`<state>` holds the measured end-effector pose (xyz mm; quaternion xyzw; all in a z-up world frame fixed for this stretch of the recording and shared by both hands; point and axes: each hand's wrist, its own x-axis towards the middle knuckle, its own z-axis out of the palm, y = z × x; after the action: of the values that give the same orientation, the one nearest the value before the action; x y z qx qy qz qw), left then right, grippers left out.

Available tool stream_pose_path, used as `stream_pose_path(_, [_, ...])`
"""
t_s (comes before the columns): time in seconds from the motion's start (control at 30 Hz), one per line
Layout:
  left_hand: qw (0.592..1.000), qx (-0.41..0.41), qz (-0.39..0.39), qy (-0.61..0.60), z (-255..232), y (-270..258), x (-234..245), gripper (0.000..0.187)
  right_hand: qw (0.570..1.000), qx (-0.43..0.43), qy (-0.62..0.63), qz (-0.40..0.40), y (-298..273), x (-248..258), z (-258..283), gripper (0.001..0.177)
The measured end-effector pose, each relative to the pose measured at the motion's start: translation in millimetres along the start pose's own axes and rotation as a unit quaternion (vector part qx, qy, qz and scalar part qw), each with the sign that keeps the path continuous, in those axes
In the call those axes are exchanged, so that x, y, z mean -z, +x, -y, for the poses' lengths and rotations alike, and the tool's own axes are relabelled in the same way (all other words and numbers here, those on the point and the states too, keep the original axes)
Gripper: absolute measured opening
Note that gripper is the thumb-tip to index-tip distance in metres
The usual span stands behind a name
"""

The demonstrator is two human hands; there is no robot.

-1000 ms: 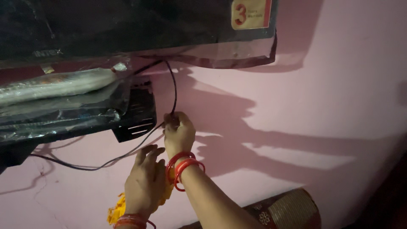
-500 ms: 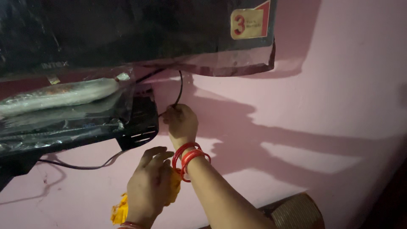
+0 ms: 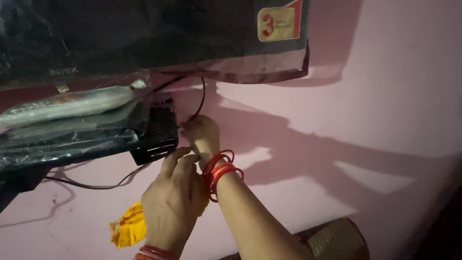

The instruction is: The person wipes a small electronic receiver and a remote control with a yellow cloth and wraps the receiver in plastic.

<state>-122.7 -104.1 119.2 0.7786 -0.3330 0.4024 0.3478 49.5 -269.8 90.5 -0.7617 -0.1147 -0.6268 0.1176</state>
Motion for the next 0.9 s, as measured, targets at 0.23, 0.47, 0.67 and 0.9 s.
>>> stream_pose_path(0.23, [0.999,-0.025,-0.017,-0.024,4.1,-4.4,3.9,0.031,0.724,-0.507,0.468,-0.001,20.8,6.8,16.3,0.006])
stream_pose_path(0.47, [0.995,0.063,-0.078,-0.025,22.1,-18.0,-6.7,0.024,0.808,-0.426,0.407,-0.002,32.4,25.2,19.7,0.018])
stream_pose_path(0.67, [0.982,0.026,-0.178,-0.064,20.8,-18.6,-5.1,0.031,0.762,-0.466,0.448,-0.03,40.7,32.6,31.8,0.016])
stream_pose_path(0.9, [0.977,-0.067,-0.2,0.032,7.8,0.9,12.1,0.018,0.817,-0.475,0.328,-0.003,43.7,26.4,39.0,0.021])
